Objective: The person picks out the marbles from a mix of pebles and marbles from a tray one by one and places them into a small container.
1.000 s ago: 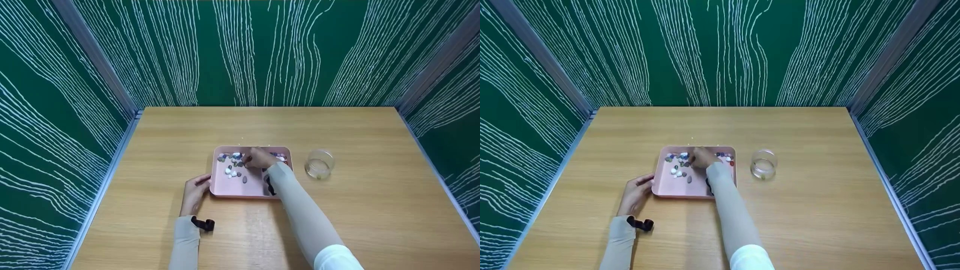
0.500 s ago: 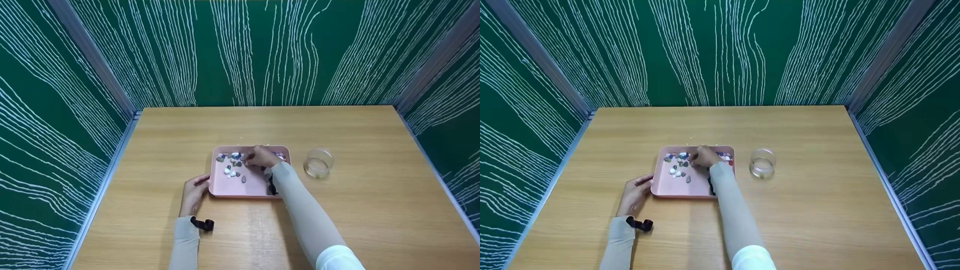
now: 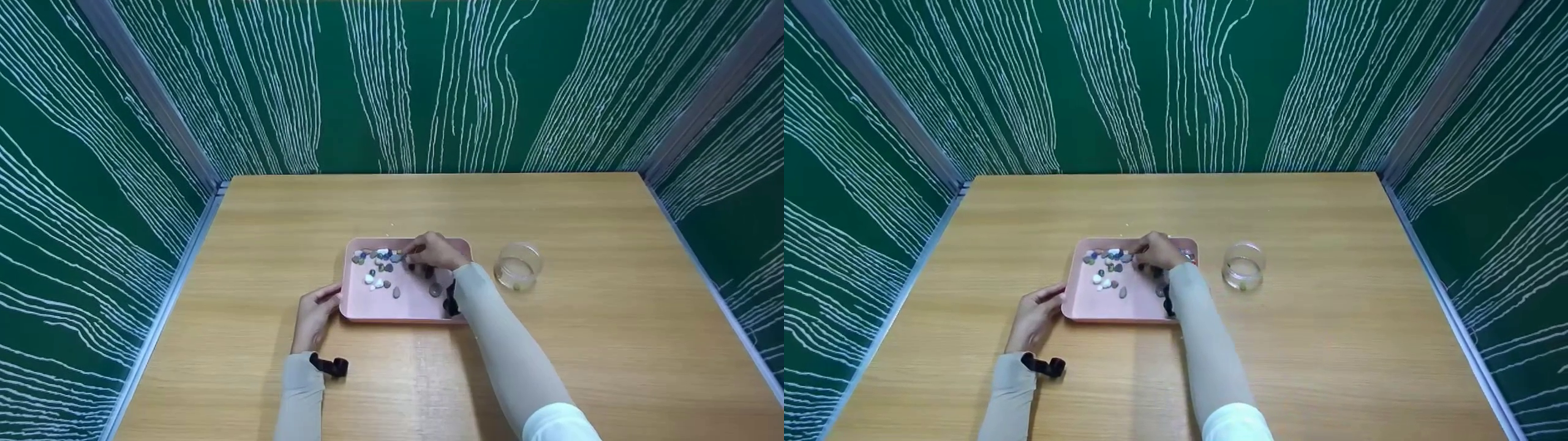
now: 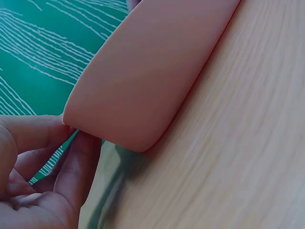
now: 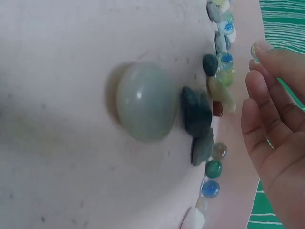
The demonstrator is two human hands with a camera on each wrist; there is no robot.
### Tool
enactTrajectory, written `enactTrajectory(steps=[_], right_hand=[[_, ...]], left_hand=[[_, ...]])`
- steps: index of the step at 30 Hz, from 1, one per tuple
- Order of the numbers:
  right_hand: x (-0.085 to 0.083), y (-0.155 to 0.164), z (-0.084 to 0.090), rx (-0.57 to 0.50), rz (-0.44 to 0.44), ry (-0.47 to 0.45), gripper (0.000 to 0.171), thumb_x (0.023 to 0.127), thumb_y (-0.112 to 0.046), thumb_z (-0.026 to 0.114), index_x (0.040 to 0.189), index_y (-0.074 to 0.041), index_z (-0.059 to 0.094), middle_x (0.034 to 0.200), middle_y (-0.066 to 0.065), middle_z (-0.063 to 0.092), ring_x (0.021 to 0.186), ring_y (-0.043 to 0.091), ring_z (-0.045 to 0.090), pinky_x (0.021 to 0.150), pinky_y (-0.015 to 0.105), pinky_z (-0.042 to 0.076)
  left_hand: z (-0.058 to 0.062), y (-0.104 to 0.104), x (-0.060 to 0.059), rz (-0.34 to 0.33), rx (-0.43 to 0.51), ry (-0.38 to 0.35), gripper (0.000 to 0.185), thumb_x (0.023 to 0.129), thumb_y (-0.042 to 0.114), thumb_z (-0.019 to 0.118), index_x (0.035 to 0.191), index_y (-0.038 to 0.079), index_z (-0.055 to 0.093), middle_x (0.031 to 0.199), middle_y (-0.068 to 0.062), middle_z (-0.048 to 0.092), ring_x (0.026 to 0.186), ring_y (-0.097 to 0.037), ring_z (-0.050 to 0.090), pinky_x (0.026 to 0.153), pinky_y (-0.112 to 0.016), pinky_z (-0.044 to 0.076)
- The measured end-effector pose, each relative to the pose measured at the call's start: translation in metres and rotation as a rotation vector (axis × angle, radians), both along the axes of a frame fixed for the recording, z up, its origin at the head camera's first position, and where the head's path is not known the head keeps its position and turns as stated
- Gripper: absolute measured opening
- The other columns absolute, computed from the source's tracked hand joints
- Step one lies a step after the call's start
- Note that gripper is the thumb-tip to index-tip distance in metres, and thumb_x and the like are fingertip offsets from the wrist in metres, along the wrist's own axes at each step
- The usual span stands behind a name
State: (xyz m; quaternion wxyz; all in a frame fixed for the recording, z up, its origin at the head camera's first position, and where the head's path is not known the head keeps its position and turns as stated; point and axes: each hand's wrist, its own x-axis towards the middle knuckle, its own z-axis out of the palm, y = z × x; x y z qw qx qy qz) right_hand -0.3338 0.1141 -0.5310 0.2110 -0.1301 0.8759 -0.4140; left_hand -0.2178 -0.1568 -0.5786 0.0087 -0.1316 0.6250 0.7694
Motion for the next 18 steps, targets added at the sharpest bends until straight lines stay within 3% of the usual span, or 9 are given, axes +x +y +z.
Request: enactTrajectory(steps=[7, 11, 18], right_hand=[[0.001, 0.012, 0.003, -0.021, -0.015, -0.017, 0.022, 0.090, -0.008, 0.064, 0.111, -0.011, 0.072, 0.100, 0.008, 0.072, 0.083, 0.029, 0.068, 0.075, 0.041, 0.058], [0.001, 0.017, 0.008, -0.001, -0.037, -0.026, 0.023, 0.090, -0.013, 0.065, 0.112, -0.015, 0.073, 0.102, 0.003, 0.072, 0.086, 0.029, 0.068, 0.078, 0.038, 0.056], [0.002, 0.026, 0.014, -0.057, -0.023, -0.012, 0.023, 0.090, -0.010, 0.065, 0.112, -0.008, 0.071, 0.108, 0.006, 0.071, 0.097, 0.028, 0.066, 0.093, 0.040, 0.053]], left_hand=[[0.000, 0.000, 0.000, 0.007, -0.017, -0.016, 0.035, 0.085, -0.013, 0.058, 0.120, -0.016, 0.058, 0.123, -0.030, 0.060, 0.095, -0.016, 0.063, 0.077, -0.020, 0.055], [0.000, 0.000, 0.000, 0.003, -0.015, -0.023, 0.036, 0.085, -0.012, 0.059, 0.121, -0.015, 0.057, 0.125, -0.030, 0.059, 0.096, -0.016, 0.064, 0.080, -0.021, 0.056], [0.001, 0.000, 0.000, 0.002, 0.015, -0.034, 0.037, 0.085, -0.012, 0.059, 0.123, -0.014, 0.055, 0.129, -0.031, 0.056, 0.100, -0.018, 0.064, 0.086, -0.025, 0.055]])
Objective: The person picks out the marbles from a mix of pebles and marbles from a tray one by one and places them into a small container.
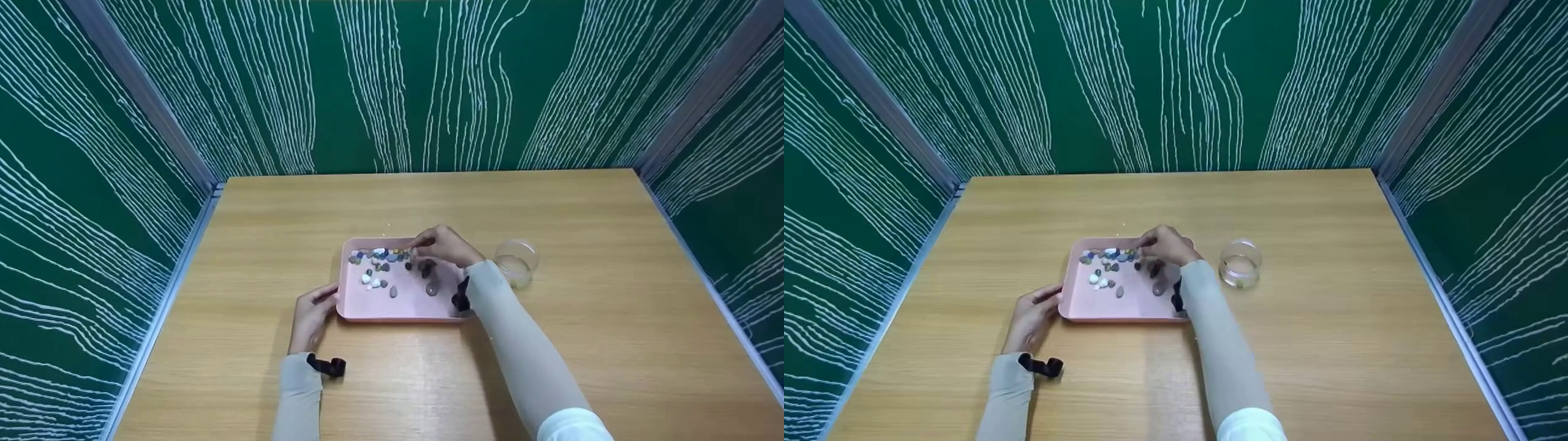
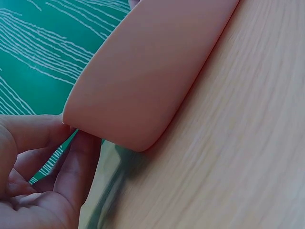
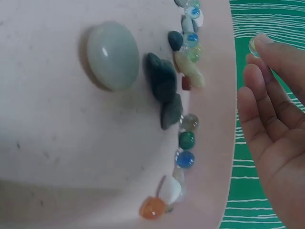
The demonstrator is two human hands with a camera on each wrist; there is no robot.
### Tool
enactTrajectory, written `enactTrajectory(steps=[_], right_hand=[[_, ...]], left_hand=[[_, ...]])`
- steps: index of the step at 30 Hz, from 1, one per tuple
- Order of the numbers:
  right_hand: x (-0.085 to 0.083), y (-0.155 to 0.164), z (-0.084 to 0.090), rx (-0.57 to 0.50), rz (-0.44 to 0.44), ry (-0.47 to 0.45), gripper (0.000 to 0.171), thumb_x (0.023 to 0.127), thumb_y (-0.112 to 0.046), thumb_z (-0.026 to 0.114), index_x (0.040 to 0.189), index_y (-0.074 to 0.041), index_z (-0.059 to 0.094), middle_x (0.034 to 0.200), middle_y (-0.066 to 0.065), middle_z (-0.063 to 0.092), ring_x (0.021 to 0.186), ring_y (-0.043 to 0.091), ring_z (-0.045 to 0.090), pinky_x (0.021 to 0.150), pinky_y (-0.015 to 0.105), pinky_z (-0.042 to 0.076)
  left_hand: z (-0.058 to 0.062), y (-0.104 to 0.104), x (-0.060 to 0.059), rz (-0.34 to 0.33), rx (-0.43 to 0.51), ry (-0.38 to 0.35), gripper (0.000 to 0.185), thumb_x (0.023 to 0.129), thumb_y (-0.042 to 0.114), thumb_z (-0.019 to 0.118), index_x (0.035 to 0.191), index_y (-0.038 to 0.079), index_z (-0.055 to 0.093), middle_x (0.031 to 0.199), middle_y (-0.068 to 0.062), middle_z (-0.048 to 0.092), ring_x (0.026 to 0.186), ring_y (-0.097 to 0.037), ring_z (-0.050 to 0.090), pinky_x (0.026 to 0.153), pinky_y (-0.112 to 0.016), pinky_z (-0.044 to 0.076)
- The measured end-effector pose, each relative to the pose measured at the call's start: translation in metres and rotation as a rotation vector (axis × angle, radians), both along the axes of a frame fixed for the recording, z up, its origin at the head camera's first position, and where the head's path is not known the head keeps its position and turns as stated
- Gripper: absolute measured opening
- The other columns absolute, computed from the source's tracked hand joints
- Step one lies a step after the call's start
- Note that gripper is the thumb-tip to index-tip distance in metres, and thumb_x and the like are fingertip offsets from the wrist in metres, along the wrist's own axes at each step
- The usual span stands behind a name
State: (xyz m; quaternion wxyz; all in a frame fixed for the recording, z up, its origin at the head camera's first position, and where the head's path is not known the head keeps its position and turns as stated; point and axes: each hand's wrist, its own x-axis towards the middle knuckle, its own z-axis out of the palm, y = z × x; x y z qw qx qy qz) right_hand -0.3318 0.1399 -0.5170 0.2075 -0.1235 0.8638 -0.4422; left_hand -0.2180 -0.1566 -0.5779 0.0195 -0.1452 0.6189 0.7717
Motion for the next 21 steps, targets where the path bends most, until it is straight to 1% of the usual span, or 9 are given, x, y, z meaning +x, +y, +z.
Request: enactTrajectory(steps=[2, 4, 7, 9, 13, 15, 20, 21], right_hand=[[0.001, 0.003, 0.001, -0.003, -0.015, 0.006, 0.023, 0.090, -0.009, 0.065, 0.112, -0.008, 0.071, 0.108, 0.006, 0.072, 0.098, 0.025, 0.066, 0.096, 0.040, 0.052], [0.002, 0.007, 0.003, -0.001, -0.024, 0.019, 0.023, 0.090, -0.009, 0.065, 0.112, -0.008, 0.071, 0.108, 0.006, 0.072, 0.097, 0.023, 0.065, 0.094, 0.042, 0.052], [0.005, 0.013, 0.005, 0.007, -0.030, 0.044, 0.023, 0.090, -0.011, 0.065, 0.112, -0.009, 0.072, 0.109, 0.006, 0.071, 0.095, 0.022, 0.064, 0.087, 0.046, 0.054], [0.006, 0.017, 0.007, 0.016, -0.023, 0.068, 0.023, 0.091, -0.013, 0.065, 0.113, -0.009, 0.071, 0.110, 0.007, 0.071, 0.095, 0.023, 0.064, 0.082, 0.047, 0.054], [0.009, 0.028, 0.008, 0.020, -0.029, 0.072, 0.024, 0.091, -0.015, 0.065, 0.113, -0.010, 0.071, 0.110, 0.008, 0.070, 0.095, 0.029, 0.063, 0.074, 0.050, 0.055], [0.009, 0.033, 0.008, 0.022, -0.028, 0.081, 0.024, 0.091, -0.013, 0.064, 0.113, -0.009, 0.071, 0.110, 0.009, 0.070, 0.096, 0.030, 0.063, 0.074, 0.048, 0.055], [0.011, 0.042, 0.009, -0.001, -0.039, 0.064, 0.025, 0.092, -0.008, 0.062, 0.116, -0.007, 0.069, 0.110, 0.010, 0.070, 0.097, 0.034, 0.063, 0.081, 0.050, 0.055], [0.011, 0.044, 0.010, -0.012, -0.047, 0.050, 0.026, 0.091, -0.008, 0.062, 0.116, -0.006, 0.069, 0.109, 0.010, 0.070, 0.098, 0.036, 0.063, 0.081, 0.053, 0.055]], left_hand=[[0.000, 0.000, 0.000, 0.000, 0.000, 0.003, 0.038, 0.086, -0.012, 0.059, 0.123, -0.014, 0.055, 0.129, -0.031, 0.055, 0.100, -0.019, 0.064, 0.086, -0.025, 0.055], [0.000, 0.000, 0.000, -0.004, -0.008, 0.008, 0.037, 0.086, -0.012, 0.059, 0.123, -0.014, 0.056, 0.129, -0.030, 0.056, 0.100, -0.018, 0.063, 0.085, -0.024, 0.055], [-0.001, 0.000, 0.000, -0.012, -0.017, 0.020, 0.036, 0.087, -0.012, 0.057, 0.122, -0.014, 0.056, 0.129, -0.031, 0.056, 0.101, -0.017, 0.063, 0.083, -0.022, 0.055], [-0.002, 0.000, 0.000, -0.015, -0.021, 0.029, 0.035, 0.087, -0.012, 0.056, 0.122, -0.015, 0.057, 0.128, -0.031, 0.056, 0.101, -0.017, 0.062, 0.082, -0.021, 0.055], [-0.002, 0.001, 0.000, -0.010, -0.005, 0.032, 0.035, 0.086, -0.013, 0.056, 0.121, -0.015, 0.057, 0.127, -0.030, 0.057, 0.100, -0.018, 0.063, 0.082, -0.022, 0.055], [-0.002, 0.001, -0.001, -0.007, 0.007, 0.026, 0.035, 0.086, -0.013, 0.056, 0.121, -0.015, 0.058, 0.126, -0.030, 0.058, 0.100, -0.018, 0.063, 0.082, -0.023, 0.055], [-0.002, 0.002, -0.001, 0.006, 0.012, 0.000, 0.034, 0.086, -0.013, 0.057, 0.120, -0.015, 0.058, 0.123, -0.029, 0.060, 0.095, -0.018, 0.064, 0.080, -0.024, 0.056], [-0.001, 0.002, -0.001, 0.009, 0.011, -0.003, 0.034, 0.085, -0.013, 0.057, 0.120, -0.015, 0.058, 0.122, -0.029, 0.060, 0.094, -0.017, 0.064, 0.080, -0.025, 0.056]])
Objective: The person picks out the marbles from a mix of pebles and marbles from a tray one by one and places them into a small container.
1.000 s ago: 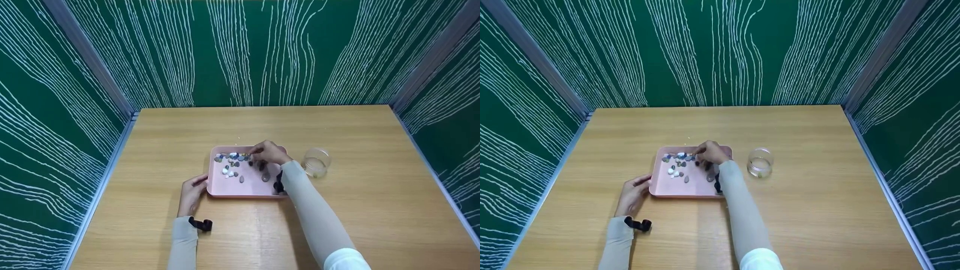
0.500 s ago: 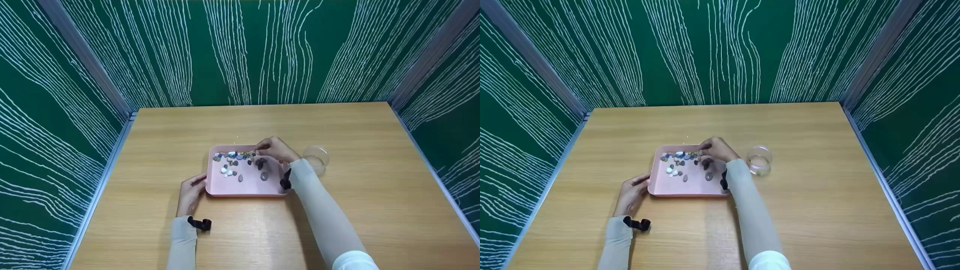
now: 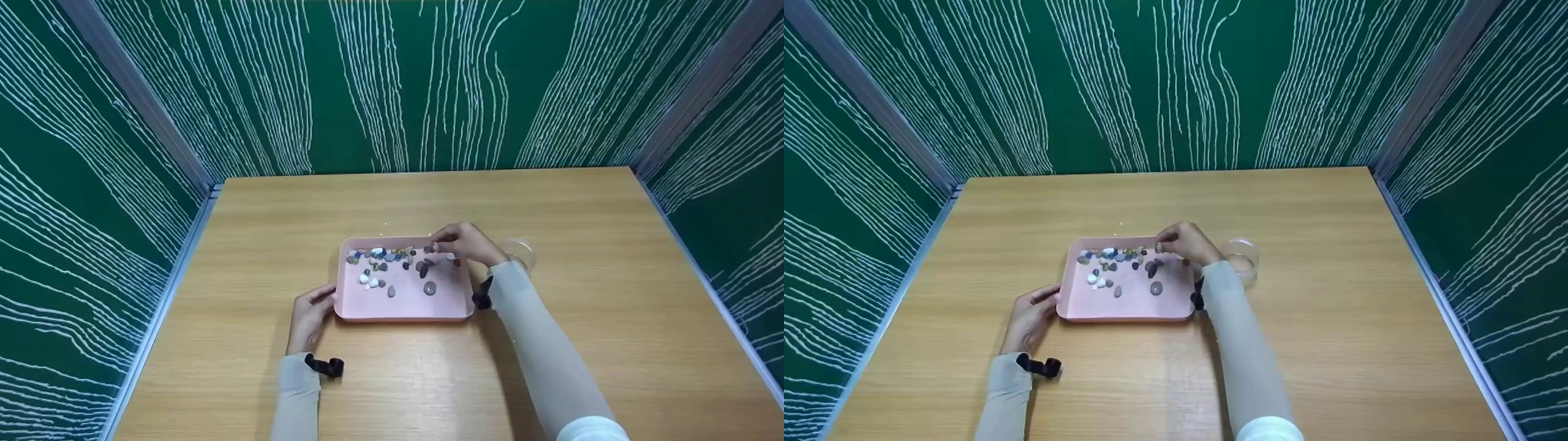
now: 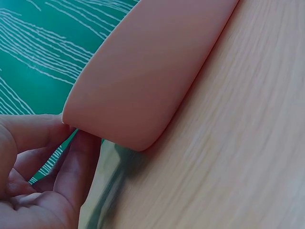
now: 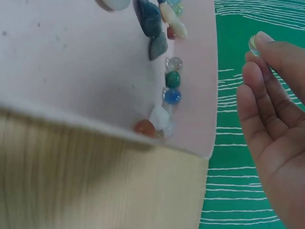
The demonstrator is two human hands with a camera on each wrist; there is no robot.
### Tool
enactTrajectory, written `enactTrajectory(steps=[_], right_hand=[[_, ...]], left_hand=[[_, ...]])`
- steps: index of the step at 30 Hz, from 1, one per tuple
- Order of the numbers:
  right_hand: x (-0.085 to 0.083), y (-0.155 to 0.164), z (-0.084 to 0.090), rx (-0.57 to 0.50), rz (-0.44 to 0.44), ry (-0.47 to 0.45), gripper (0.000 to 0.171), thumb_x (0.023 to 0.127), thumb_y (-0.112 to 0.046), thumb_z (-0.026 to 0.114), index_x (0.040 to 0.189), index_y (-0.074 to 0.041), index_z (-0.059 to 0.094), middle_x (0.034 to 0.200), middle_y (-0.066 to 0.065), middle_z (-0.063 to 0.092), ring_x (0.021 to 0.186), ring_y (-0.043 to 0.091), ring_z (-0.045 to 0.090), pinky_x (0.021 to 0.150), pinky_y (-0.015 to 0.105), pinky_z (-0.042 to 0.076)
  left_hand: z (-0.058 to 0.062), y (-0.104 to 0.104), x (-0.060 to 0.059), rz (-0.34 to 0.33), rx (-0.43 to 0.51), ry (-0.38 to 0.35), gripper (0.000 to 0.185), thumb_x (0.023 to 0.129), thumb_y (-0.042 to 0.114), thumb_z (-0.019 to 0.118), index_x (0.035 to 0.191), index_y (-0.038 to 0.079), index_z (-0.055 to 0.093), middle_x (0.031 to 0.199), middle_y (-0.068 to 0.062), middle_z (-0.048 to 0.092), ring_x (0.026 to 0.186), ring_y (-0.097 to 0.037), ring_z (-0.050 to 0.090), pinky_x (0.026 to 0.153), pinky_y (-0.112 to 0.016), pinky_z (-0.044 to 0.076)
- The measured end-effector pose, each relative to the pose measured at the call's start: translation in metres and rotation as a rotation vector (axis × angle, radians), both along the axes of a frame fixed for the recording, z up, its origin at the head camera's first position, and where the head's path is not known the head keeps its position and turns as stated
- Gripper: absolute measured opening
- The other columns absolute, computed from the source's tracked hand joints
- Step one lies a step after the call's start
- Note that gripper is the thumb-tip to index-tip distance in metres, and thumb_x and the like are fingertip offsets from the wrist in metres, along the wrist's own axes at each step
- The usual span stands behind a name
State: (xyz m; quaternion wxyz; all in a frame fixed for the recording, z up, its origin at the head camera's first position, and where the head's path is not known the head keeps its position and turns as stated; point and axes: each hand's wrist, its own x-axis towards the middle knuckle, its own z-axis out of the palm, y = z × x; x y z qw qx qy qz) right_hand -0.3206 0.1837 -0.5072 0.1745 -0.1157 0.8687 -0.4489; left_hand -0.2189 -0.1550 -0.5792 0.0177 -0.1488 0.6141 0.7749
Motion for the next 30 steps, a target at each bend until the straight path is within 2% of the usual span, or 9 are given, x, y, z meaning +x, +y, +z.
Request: enactTrajectory(steps=[3, 8, 13, 18, 30], right_hand=[[0.001, 0.004, 0.003, -0.027, -0.021, -0.038, 0.027, 0.091, -0.009, 0.062, 0.117, -0.006, 0.068, 0.109, 0.011, 0.069, 0.099, 0.041, 0.062, 0.082, 0.055, 0.055], [0.003, 0.011, 0.007, -0.032, -0.042, -0.054, 0.027, 0.091, -0.009, 0.062, 0.118, -0.005, 0.067, 0.109, 0.012, 0.069, 0.100, 0.040, 0.063, 0.089, 0.050, 0.054], [0.008, 0.022, 0.009, -0.002, -0.029, 0.014, 0.026, 0.091, -0.007, 0.062, 0.117, -0.004, 0.067, 0.111, 0.015, 0.068, 0.099, 0.035, 0.065, 0.095, 0.046, 0.052], [0.013, 0.032, 0.010, 0.039, -0.042, 0.092, 0.024, 0.090, -0.006, 0.064, 0.113, -0.004, 0.069, 0.112, 0.014, 0.068, 0.101, 0.027, 0.063, 0.094, 0.041, 0.053], [0.017, 0.064, 0.012, 0.082, -0.090, 0.067, 0.024, 0.092, -0.011, 0.062, 0.116, -0.010, 0.068, 0.114, 0.011, 0.066, 0.101, 0.025, 0.061, 0.090, 0.041, 0.054]], left_hand=[[0.000, 0.000, 0.000, -0.001, -0.005, 0.002, 0.034, 0.085, -0.013, 0.058, 0.119, -0.015, 0.058, 0.122, -0.029, 0.060, 0.094, -0.018, 0.064, 0.079, -0.024, 0.056], [0.001, 0.000, -0.001, -0.004, 0.001, 0.006, 0.034, 0.085, -0.013, 0.058, 0.120, -0.015, 0.058, 0.123, -0.029, 0.059, 0.094, -0.018, 0.065, 0.080, -0.025, 0.056], [0.001, -0.001, 0.001, -0.010, -0.012, 0.008, 0.034, 0.086, -0.012, 0.058, 0.120, -0.015, 0.057, 0.122, -0.030, 0.059, 0.093, -0.017, 0.065, 0.080, -0.024, 0.056], [0.002, -0.002, 0.002, -0.010, -0.050, 0.010, 0.034, 0.086, -0.010, 0.059, 0.120, -0.015, 0.058, 0.123, -0.030, 0.060, 0.092, -0.015, 0.064, 0.077, -0.021, 0.055], [0.002, -0.001, 0.003, -0.009, -0.038, 0.001, 0.035, 0.086, -0.011, 0.059, 0.121, -0.016, 0.057, 0.122, -0.030, 0.059, 0.092, -0.016, 0.063, 0.078, -0.021, 0.055]])
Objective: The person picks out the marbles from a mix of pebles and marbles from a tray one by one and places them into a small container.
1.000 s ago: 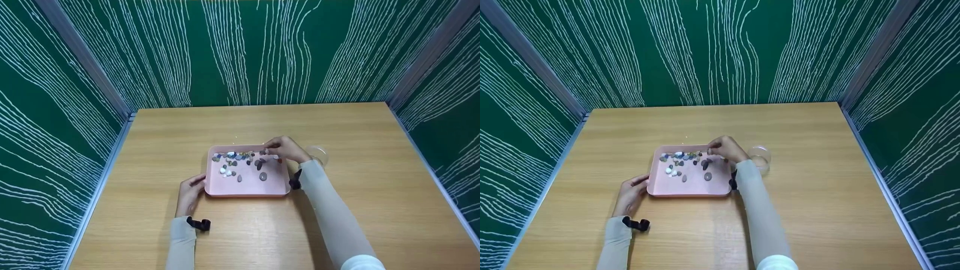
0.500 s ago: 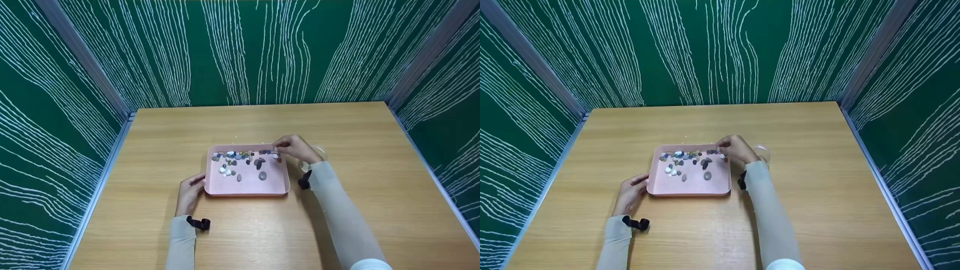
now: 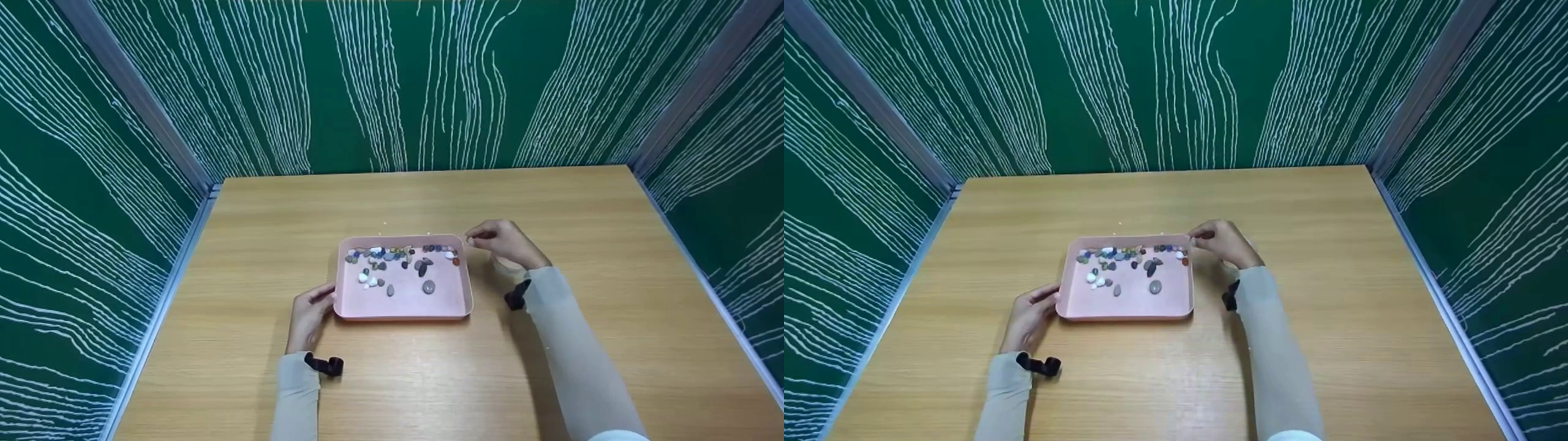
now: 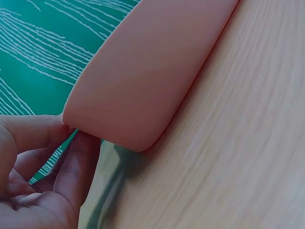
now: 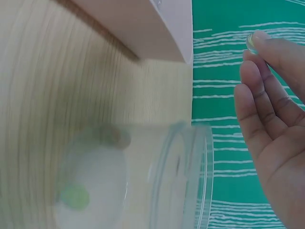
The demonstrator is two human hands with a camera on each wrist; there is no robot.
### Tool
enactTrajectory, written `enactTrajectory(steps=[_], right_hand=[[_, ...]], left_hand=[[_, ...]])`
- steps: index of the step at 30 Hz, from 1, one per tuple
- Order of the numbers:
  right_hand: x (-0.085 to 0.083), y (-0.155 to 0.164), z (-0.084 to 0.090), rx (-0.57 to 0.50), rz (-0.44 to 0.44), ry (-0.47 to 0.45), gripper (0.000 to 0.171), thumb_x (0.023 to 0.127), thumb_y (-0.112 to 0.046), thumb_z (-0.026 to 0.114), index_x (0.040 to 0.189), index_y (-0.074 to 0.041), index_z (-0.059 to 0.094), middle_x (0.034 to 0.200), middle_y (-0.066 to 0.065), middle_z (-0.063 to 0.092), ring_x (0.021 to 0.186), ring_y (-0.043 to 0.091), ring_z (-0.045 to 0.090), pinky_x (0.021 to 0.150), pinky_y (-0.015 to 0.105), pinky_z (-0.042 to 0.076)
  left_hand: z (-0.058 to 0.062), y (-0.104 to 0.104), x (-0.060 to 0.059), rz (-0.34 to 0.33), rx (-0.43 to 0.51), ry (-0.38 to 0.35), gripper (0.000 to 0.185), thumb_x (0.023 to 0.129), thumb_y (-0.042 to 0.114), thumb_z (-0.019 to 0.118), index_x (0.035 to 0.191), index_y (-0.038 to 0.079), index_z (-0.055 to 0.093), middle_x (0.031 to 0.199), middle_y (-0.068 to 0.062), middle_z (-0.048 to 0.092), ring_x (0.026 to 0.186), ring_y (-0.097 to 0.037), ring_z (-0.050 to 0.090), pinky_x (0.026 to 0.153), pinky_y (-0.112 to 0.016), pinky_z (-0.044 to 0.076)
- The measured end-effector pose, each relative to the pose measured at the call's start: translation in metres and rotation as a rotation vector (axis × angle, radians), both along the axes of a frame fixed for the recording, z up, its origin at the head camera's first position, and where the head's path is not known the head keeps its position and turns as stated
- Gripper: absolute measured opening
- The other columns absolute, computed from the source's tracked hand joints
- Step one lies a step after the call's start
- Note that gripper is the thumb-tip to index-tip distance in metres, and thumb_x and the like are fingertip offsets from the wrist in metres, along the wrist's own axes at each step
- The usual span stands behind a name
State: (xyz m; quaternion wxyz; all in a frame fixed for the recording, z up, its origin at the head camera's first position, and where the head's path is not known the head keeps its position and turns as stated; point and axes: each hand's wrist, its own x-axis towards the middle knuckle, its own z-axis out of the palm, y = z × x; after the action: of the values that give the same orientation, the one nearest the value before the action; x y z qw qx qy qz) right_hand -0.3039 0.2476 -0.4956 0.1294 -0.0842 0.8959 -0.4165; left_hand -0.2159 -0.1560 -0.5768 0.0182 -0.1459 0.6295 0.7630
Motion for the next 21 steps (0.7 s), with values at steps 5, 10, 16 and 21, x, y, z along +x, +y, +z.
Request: enactTrajectory(steps=[5, 10, 16, 21], right_hand=[[0.003, 0.013, -0.001, -0.017, 0.005, 0.023, 0.023, 0.093, -0.018, 0.063, 0.114, -0.010, 0.069, 0.113, 0.012, 0.066, 0.100, 0.025, 0.062, 0.088, 0.038, 0.055], [0.007, 0.024, -0.004, -0.029, -0.011, 0.029, 0.023, 0.093, -0.019, 0.063, 0.113, -0.010, 0.069, 0.114, 0.012, 0.066, 0.099, 0.023, 0.062, 0.085, 0.030, 0.055], [0.011, 0.037, -0.006, -0.026, -0.023, 0.059, 0.025, 0.093, -0.017, 0.063, 0.116, -0.009, 0.069, 0.115, 0.013, 0.067, 0.097, 0.020, 0.063, 0.081, 0.021, 0.053], [0.015, 0.046, -0.006, -0.020, -0.037, 0.048, 0.026, 0.093, -0.017, 0.062, 0.117, -0.011, 0.069, 0.117, 0.012, 0.067, 0.098, 0.020, 0.061, 0.081, 0.018, 0.051]], left_hand=[[-0.001, 0.001, -0.001, 0.012, -0.005, -0.010, 0.034, 0.085, -0.011, 0.060, 0.119, -0.015, 0.058, 0.122, -0.029, 0.060, 0.094, -0.017, 0.064, 0.079, -0.022, 0.056], [-0.001, 0.001, -0.002, 0.017, -0.005, -0.024, 0.034, 0.085, -0.011, 0.060, 0.119, -0.013, 0.060, 0.122, -0.029, 0.060, 0.094, -0.018, 0.064, 0.080, -0.023, 0.056], [-0.002, 0.000, -0.002, 0.001, -0.011, -0.011, 0.034, 0.087, -0.011, 0.058, 0.120, -0.014, 0.058, 0.125, -0.031, 0.058, 0.096, -0.018, 0.064, 0.079, -0.021, 0.055], [-0.002, 0.000, -0.003, 0.008, 0.006, -0.005, 0.033, 0.087, -0.012, 0.058, 0.120, -0.015, 0.058, 0.123, -0.031, 0.059, 0.095, -0.018, 0.064, 0.078, -0.021, 0.056]])
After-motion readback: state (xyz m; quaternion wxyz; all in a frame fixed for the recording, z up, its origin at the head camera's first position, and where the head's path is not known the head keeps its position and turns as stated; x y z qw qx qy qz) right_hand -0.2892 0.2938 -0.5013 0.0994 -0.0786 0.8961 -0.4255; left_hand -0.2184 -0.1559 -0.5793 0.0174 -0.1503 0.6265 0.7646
